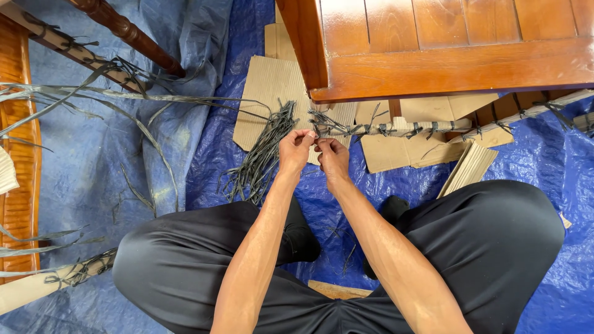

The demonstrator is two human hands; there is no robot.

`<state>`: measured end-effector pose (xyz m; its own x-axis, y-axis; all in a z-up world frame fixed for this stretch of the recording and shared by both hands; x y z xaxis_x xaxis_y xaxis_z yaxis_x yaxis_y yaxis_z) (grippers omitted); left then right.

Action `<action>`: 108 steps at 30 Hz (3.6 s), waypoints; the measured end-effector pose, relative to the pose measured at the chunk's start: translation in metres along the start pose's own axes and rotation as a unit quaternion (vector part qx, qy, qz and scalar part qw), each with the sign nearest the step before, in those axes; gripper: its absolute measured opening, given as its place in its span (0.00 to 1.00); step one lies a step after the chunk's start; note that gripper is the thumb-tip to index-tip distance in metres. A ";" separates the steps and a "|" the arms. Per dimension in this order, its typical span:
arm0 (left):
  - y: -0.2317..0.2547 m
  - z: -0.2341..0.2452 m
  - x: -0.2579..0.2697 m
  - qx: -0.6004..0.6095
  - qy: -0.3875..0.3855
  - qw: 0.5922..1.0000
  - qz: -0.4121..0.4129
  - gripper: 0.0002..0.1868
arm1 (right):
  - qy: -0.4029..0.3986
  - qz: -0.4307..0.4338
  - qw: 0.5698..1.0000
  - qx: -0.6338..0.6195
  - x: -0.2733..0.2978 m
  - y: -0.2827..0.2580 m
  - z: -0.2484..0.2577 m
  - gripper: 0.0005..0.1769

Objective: Wrapping the legs of a wooden chair with protective cardboard strips and securing them with plastic ties.

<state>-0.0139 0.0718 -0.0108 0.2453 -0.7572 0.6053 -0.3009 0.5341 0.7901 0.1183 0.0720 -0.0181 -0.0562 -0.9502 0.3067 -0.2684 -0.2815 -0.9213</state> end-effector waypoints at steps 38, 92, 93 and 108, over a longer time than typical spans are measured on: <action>0.072 -0.014 0.084 -0.308 0.182 0.879 -0.315 0.05 | 0.006 0.021 0.999 -0.033 -0.013 -0.007 0.003 0.10; -0.037 0.088 0.083 -0.260 0.267 0.889 -0.265 0.06 | -0.097 -0.027 0.946 0.309 0.049 0.101 0.120 0.11; -0.032 0.076 0.092 -0.247 0.238 0.891 -0.296 0.06 | -0.102 -0.027 0.949 0.298 0.050 0.098 0.114 0.12; -0.094 -0.015 0.155 -0.134 0.049 0.976 -0.163 0.08 | -0.059 0.031 0.998 -0.004 0.083 0.040 0.092 0.19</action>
<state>0.0664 -0.0901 0.0107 0.3786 -0.8706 0.3141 0.0565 0.3605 0.9311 0.1912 -0.0299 -0.0511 0.0411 -0.9751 0.2179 -0.2749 -0.2207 -0.9358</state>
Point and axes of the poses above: each hand's wrist, its own x-axis away from the middle knuckle, its own z-axis out of the back of the hand, y = z × x, the point moved 6 cm from there along -x, towards the middle knuckle, and after that the axes turned 15 degrees about z, right-handed, at the moved point
